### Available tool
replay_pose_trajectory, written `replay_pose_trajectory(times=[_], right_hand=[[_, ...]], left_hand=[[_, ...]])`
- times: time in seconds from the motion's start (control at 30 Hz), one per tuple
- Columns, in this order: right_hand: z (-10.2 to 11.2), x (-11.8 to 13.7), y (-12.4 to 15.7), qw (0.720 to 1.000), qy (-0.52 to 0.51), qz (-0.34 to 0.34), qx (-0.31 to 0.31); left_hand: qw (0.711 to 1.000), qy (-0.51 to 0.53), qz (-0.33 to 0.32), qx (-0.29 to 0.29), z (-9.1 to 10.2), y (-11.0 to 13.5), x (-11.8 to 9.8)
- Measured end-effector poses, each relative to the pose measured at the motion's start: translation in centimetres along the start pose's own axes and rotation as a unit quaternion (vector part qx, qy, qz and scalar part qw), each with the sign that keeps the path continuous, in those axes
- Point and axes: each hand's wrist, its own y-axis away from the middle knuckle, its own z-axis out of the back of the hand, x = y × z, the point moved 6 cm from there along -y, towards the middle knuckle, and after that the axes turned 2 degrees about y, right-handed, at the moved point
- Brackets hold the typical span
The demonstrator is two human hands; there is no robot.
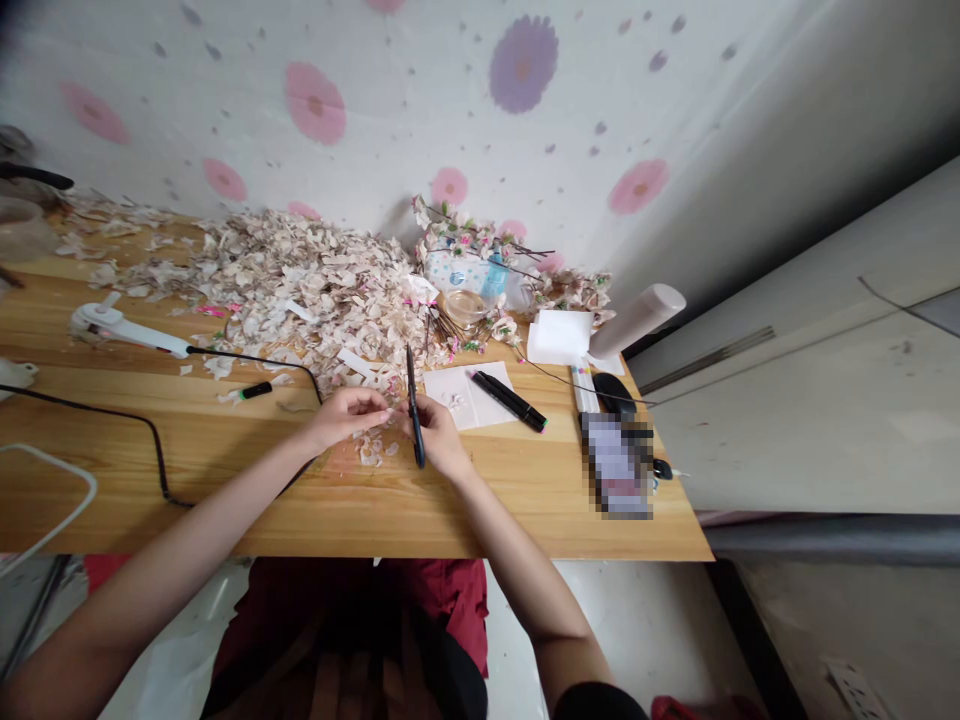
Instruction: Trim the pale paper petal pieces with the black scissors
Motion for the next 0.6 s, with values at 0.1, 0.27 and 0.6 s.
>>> replay_pose_trajectory(times=[0.1, 0.27, 0.6], right_hand=[[-0.2, 0.0, 0.1, 1.000, 0.014, 0.007, 0.008], [-1.1, 0.2, 1.1, 0.996, 0.056, 0.032, 0.058], [-2.8, 1.9, 2.7, 0.981, 0.148, 0.048, 0.114]], left_hand=[[0.999, 0.017, -0.008, -0.027, 0.3, 0.0, -0.3], [0.990, 0.057, -0.045, -0.119, 1.5, 0.1, -0.7], [0.971, 0.081, -0.086, -0.209, 2.6, 0.6, -1.1]])
